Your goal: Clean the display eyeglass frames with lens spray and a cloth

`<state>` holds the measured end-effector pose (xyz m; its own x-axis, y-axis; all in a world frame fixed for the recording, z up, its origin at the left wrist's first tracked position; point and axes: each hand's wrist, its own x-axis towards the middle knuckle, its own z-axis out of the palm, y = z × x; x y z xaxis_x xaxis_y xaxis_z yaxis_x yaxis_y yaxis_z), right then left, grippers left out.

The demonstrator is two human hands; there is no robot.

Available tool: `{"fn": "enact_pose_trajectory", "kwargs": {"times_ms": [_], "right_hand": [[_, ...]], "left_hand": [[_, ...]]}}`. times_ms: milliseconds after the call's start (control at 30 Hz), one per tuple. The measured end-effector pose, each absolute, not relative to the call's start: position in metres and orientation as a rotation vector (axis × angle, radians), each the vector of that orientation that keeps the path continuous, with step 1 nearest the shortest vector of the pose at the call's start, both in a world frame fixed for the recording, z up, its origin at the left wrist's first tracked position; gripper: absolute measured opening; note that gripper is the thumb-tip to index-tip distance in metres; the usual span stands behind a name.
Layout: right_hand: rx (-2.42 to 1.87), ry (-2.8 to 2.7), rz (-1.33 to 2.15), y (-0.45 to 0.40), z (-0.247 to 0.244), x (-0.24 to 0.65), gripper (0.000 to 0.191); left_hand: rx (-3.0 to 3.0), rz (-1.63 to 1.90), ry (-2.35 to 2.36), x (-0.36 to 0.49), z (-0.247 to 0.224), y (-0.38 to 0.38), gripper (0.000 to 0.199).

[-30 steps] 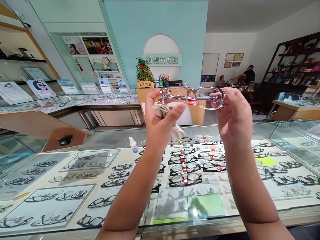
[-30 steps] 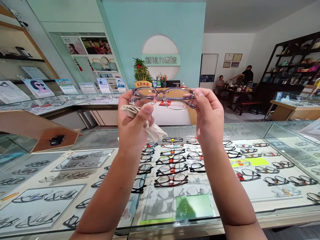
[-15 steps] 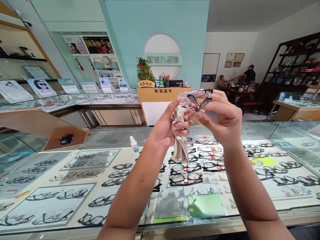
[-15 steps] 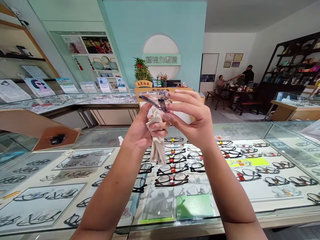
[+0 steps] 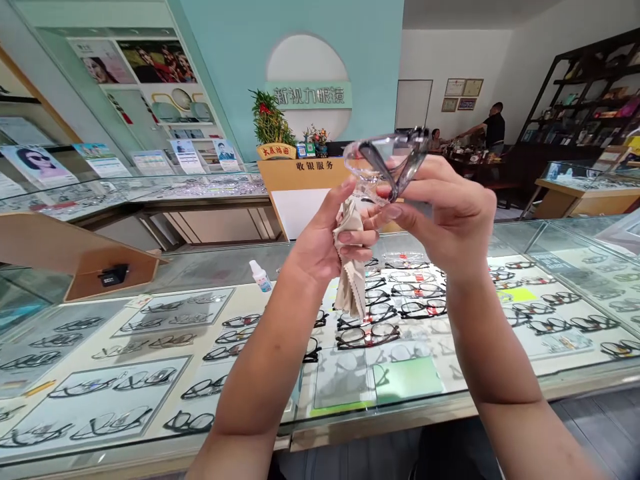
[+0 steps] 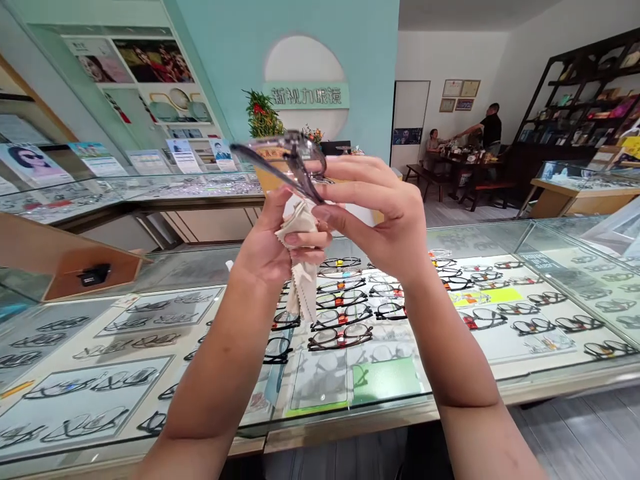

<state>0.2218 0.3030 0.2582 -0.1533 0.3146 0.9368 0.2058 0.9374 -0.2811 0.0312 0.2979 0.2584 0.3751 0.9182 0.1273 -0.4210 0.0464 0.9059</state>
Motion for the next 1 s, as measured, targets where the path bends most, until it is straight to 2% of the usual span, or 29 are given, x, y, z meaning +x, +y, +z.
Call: {"fn": "enact_pose_trajectory", "kwargs": {"times_ms": [67,167,300,400,633,833,900,1000], "right_hand": [[-0.364,-1.697,0.099,0.295,0.262,0.224,0.007],[-0.292,-1.573,0.093,0.280,0.266,0.232,0.019],[-0.385,-1.624,0.022,0.266,0.250,0.262,0.023],[-0.503,-1.876,-0.159,0.260,0.214,0.299,0.036],[-1.067,-2.308,-0.325,0.235,0.108,0.349,0.017],[-1.256,-2.443,-0.423,0.226,0.063,0.340,0.016],[-1.290,-2.437,-0.423,0.227,0.055,0.337,0.017],[-1.312,-2.446,-0.393,0.229,0.047,0.335,0.016]], "left_hand": [[1.201,1.083,0.626,0.034,0.257,0.297,0.064],[1.455,1.104,0.726,0.031,0.254,0.294,0.071],[1.830,1.277,1.010,0.007,0.255,0.288,0.056],[1.982,1.403,1.175,-0.010,0.260,0.280,0.054],[2.043,1.532,1.232,-0.014,0.269,0.266,0.064],[2.107,1.416,1.418,0.001,0.273,0.257,0.080],[2.148,1.360,1.504,0.007,0.275,0.250,0.075],[2.126,1.341,1.545,0.013,0.278,0.241,0.055]]}}
